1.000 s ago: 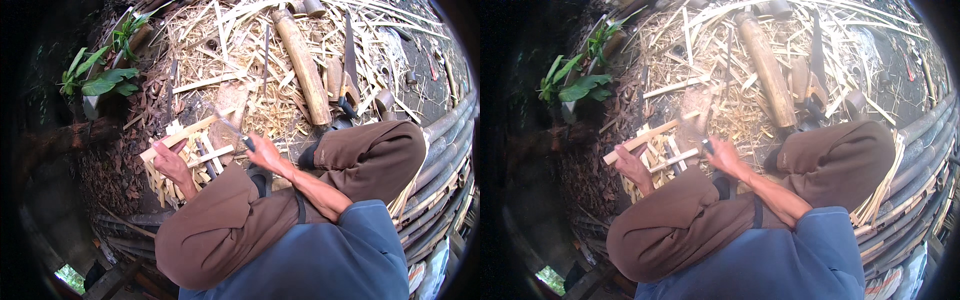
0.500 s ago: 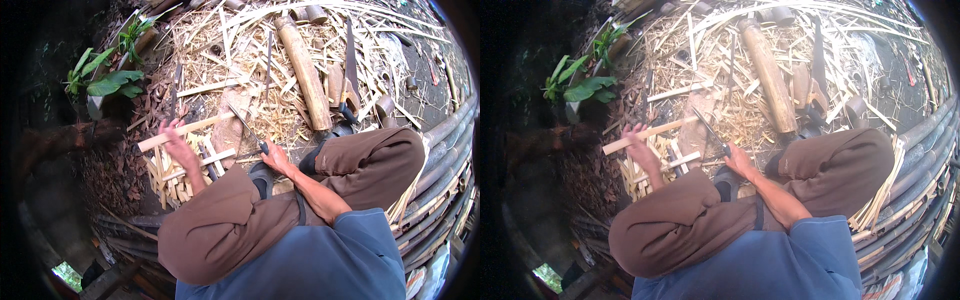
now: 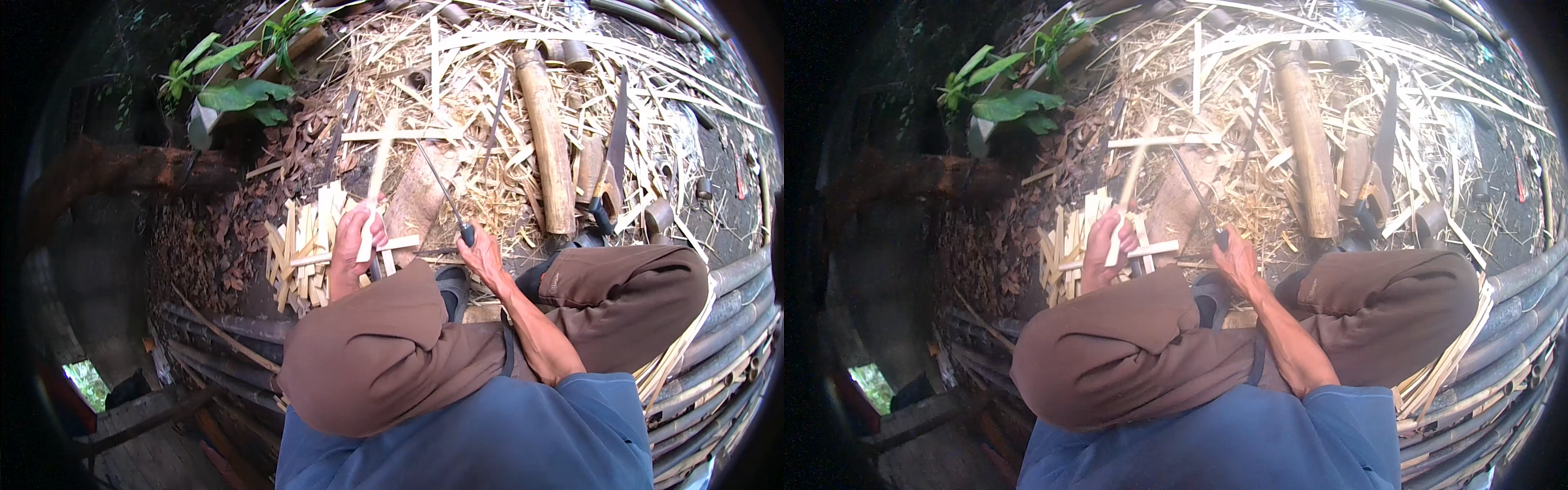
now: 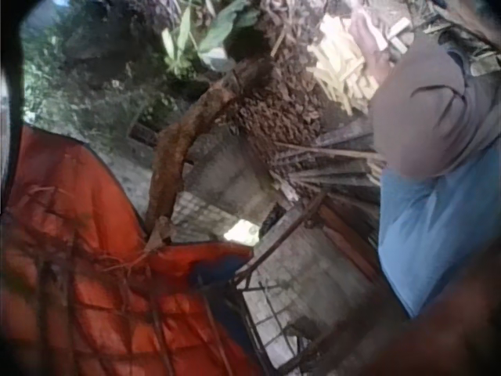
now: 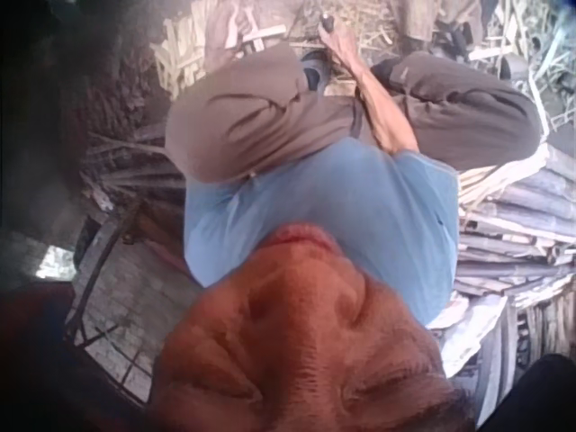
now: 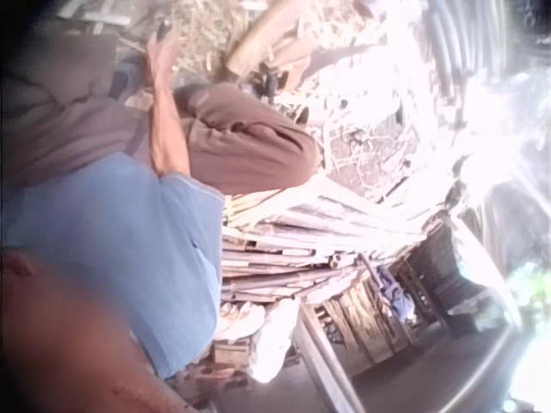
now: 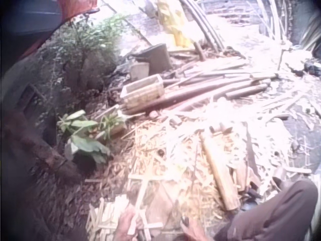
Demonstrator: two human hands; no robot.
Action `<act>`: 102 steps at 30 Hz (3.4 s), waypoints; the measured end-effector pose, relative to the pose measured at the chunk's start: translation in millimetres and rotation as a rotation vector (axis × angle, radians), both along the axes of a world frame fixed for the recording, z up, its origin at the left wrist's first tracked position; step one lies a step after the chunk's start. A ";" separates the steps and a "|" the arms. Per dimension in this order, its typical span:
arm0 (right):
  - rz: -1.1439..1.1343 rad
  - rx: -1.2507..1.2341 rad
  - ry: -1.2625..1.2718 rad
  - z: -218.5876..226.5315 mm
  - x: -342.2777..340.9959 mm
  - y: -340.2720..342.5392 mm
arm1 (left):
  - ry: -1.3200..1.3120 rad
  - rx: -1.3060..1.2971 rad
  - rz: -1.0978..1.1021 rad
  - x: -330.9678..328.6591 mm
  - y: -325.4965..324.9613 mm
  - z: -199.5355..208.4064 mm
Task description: The person sits on the ground and uses a machete to split bamboo strips into smaller pieces. They repeatedly pick up bamboo pieces, position them, and strike with the machete to produce thin slats that accumulate on the ground.
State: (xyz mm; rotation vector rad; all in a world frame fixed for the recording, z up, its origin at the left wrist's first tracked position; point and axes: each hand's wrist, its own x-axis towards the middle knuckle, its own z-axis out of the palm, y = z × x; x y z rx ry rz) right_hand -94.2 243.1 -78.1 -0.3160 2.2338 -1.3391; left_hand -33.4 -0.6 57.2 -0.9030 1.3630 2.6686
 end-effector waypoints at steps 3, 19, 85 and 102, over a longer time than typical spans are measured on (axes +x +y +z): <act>0.086 0.038 0.118 2.8 -2.6 -0.7 | -0.206 0.226 -0.106 27.3 -0.8 11.0; 0.135 0.060 -0.039 41.5 6.1 -16.2 | 0.197 -0.879 0.458 37.4 2.2 59.1; 0.196 -0.142 -0.029 56.2 33.4 -19.2 | 0.039 -1.343 0.502 13.1 27.8 65.1; 0.311 -0.077 -0.011 59.4 32.8 -4.4 | 0.080 -1.206 0.489 14.8 21.5 64.3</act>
